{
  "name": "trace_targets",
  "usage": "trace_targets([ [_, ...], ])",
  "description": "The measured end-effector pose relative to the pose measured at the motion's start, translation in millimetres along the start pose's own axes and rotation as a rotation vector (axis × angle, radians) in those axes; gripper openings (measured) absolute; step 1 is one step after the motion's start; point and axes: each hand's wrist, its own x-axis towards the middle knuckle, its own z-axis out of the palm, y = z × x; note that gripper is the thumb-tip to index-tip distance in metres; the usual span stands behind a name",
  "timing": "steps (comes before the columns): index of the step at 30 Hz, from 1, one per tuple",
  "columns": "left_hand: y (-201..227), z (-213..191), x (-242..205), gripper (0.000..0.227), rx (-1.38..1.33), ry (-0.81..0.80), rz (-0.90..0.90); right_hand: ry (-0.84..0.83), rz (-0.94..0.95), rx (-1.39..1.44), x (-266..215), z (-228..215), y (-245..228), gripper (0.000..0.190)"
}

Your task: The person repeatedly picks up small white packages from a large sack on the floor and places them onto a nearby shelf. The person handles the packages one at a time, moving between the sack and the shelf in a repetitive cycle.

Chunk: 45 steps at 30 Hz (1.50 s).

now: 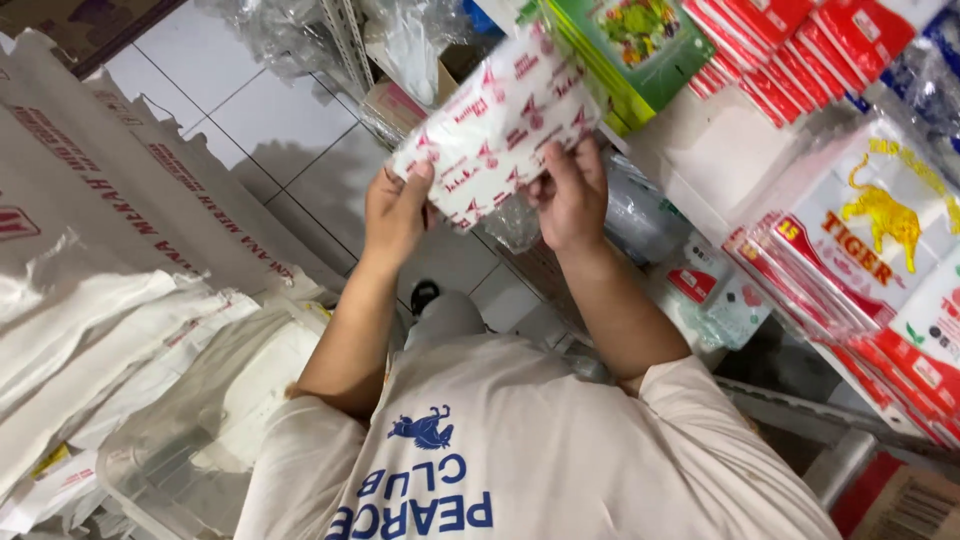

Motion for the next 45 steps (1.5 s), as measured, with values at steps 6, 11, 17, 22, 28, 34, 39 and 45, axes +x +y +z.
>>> trace_targets([
  [6, 44, -13, 114, 0.026, -0.101, -0.071, 0.050, 0.073, -0.146, 0.061, 115, 40, 5, 0.033],
  [11, 70, -22, 239, 0.023, -0.206, -0.095, 0.089, 0.227, -0.309, 0.147, 234, 51, 30, 0.023],
  [17, 91, -15, 385, 0.017, -0.107, -0.075, 0.072, 0.316, -0.602, 0.028, 372, 75, 64, 0.064],
  [22, 76, -15, 455, 0.021, -0.020, -0.020, 0.212, 0.412, -0.685, -0.749, 445, 47, 115, 0.057],
  [28, 49, -19, 471, 0.031, 0.231, 0.157, 0.570, 0.405, -0.836, -1.100, 444, 48, 119, 0.088],
  [34, 41, -43, 427, 0.018, 0.034, 0.050, 0.494, 0.313, -0.813, -1.018, 374, 85, 104, 0.078],
  [39, 40, -67, 346, 0.014, -0.046, 0.118, 0.376, 0.039, -0.810, -1.038, 286, 112, 82, 0.070],
  [45, 45, -83, 235, 0.016, 0.145, 0.293, 0.366, -0.280, -0.669, -0.780, 233, 111, 77, 0.040],
])
